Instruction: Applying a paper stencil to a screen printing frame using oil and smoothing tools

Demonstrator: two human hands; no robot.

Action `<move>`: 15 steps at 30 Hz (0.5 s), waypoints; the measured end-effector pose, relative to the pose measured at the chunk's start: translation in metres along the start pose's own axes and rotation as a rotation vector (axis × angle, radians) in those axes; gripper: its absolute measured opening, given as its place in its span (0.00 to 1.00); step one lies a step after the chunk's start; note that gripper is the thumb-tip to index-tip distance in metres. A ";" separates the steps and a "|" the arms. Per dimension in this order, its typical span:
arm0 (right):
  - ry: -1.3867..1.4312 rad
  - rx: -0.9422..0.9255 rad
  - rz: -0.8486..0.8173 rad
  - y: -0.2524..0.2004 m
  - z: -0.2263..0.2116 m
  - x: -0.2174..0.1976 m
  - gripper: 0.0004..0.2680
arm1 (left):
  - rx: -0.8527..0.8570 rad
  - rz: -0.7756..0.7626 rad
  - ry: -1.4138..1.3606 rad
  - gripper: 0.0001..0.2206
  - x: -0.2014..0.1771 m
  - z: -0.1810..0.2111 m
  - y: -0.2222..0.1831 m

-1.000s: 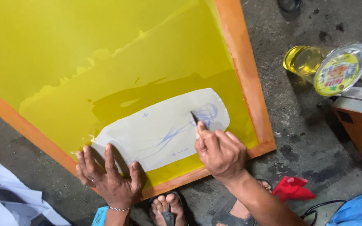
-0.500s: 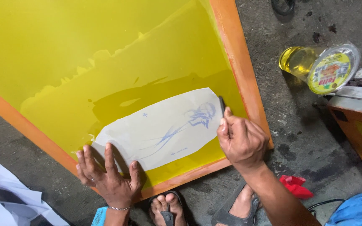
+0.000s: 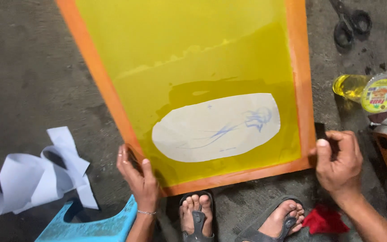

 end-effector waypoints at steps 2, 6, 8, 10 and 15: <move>0.017 0.117 -0.042 -0.005 0.002 -0.004 0.09 | -0.062 -0.014 -0.010 0.28 -0.004 -0.008 -0.007; -0.136 0.270 -0.078 -0.010 0.004 -0.002 0.16 | -0.308 -0.090 -0.050 0.32 -0.015 -0.005 -0.017; -0.122 0.237 -0.054 -0.015 0.011 0.006 0.15 | -0.359 -0.099 -0.041 0.33 -0.016 -0.016 -0.028; -0.099 0.195 -0.031 -0.013 0.010 0.011 0.14 | -0.408 -0.098 -0.029 0.34 -0.013 -0.034 -0.037; -0.041 0.484 -0.094 -0.006 0.019 0.015 0.14 | -0.556 -0.192 -0.046 0.30 -0.014 -0.026 -0.034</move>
Point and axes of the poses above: each hand's wrist, its own y-axis towards the middle knuckle, its own x-axis out of the palm, z = x × y, the point moved 2 cm from there along y, towards the middle knuckle
